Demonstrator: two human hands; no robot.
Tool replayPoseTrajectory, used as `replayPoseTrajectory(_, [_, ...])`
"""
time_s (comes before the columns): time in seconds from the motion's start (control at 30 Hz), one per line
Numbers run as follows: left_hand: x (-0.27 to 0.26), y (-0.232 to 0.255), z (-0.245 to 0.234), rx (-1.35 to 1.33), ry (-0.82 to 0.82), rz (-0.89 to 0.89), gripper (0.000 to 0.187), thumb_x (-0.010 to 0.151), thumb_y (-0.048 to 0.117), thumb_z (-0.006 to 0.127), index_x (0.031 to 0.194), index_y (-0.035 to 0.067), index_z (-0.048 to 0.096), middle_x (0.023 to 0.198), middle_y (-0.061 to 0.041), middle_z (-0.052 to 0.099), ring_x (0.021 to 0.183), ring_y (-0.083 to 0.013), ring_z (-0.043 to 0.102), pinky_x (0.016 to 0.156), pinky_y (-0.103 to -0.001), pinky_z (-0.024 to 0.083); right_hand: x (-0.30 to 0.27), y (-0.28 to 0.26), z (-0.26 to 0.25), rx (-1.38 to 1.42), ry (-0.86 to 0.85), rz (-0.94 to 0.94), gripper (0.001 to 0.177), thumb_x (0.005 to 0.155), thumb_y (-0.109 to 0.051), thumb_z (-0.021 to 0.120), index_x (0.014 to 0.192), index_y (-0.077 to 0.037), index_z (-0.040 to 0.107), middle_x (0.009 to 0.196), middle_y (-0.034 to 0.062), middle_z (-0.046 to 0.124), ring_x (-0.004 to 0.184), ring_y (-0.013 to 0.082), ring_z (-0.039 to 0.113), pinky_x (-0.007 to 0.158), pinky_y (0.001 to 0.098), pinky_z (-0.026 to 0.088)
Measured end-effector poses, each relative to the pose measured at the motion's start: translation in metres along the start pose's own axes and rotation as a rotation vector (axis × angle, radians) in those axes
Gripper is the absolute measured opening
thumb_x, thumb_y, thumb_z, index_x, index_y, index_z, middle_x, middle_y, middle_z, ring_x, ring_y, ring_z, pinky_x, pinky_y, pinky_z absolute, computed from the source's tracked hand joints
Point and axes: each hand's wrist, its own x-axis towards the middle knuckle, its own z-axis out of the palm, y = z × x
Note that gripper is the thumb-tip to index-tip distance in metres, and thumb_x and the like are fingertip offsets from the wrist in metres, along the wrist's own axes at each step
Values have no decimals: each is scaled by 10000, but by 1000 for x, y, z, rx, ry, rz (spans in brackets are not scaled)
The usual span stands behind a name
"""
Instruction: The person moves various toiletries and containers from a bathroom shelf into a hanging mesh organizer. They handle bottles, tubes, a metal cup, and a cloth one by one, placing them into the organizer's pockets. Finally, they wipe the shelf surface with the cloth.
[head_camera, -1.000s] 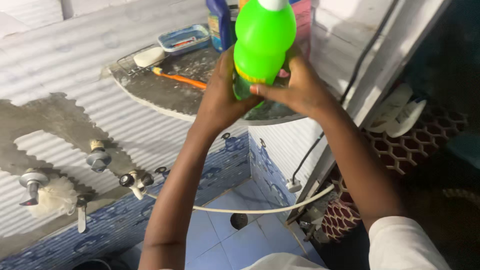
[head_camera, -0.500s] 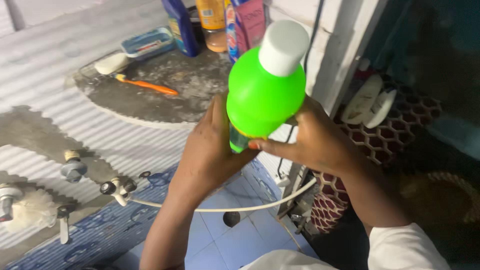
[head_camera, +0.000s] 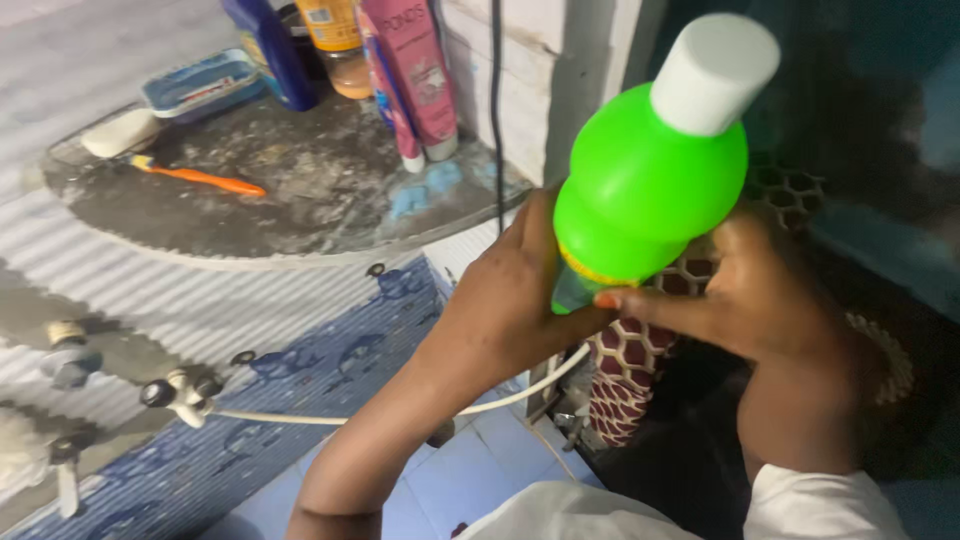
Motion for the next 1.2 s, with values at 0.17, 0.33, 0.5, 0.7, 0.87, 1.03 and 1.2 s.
replayPoseTrajectory(0.17, [36, 0, 41, -108, 73, 130, 1017, 782, 271, 846, 1532, -48, 237, 1394, -335, 533, 1209, -479, 607, 971, -483, 526, -10, 30, -36, 43, 14, 91, 655, 804, -123, 836, 1373, -32, 525, 1266, 75, 678, 1165, 192, 688, 986, 383, 590])
replayPoseTrajectory(0.33, [79, -18, 93, -152, 78, 124, 1019, 713, 215, 875, 1514, -19, 290, 1426, -310, 514, 1279, -457, 562, 1011, -464, 511, -12, 69, -64, -25, 50, 135, 697, 797, -138, 835, 1404, -46, 505, 1319, 83, 645, 1229, 213, 646, 1017, 413, 566])
replayPoseTrajectory(0.5, [129, -55, 154, -113, 62, 55, 1085, 589, 228, 971, 1435, -24, 339, 1396, -278, 522, 1242, -448, 556, 970, -453, 513, -6, 121, -85, -204, 61, 78, 694, 752, -148, 886, 1360, -46, 568, 1324, 98, 656, 1244, 249, 627, 1072, 452, 514])
replayPoseTrajectory(0.7, [189, -123, 232, -123, 168, 12, 934, 556, 116, 984, 1302, -48, 445, 1225, -266, 595, 1143, -440, 607, 910, -438, 543, 0, 218, -89, -230, 152, 206, 651, 752, -114, 891, 1333, -39, 607, 1293, 106, 690, 1209, 233, 660, 1063, 412, 517])
replayPoseTrajectory(0.87, [208, -205, 302, -41, 266, 145, 347, 763, 24, 819, 1079, 21, 673, 1119, -215, 667, 1057, -392, 658, 904, -455, 544, 9, 308, -72, -115, 304, 108, 648, 776, -60, 849, 1357, -12, 568, 1276, 137, 686, 1206, 276, 661, 1036, 396, 541])
replayPoseTrajectory(1.03, [234, -278, 367, -66, 274, 56, 342, 958, 102, 638, 1272, -19, 577, 1170, -274, 636, 1083, -405, 633, 931, -451, 514, 22, 380, -49, -232, 406, 186, 615, 791, -48, 833, 1340, 2, 560, 1260, 151, 688, 1184, 278, 676, 993, 384, 559])
replayPoseTrajectory(1.2, [251, -298, 394, -203, 426, 65, 578, 928, 127, 604, 1458, -43, 448, 1355, -312, 565, 1246, -425, 558, 1035, -453, 459, 33, 440, -20, -354, 498, 95, 609, 896, 3, 716, 1465, 11, 500, 1318, 188, 671, 1227, 324, 643, 996, 395, 542])
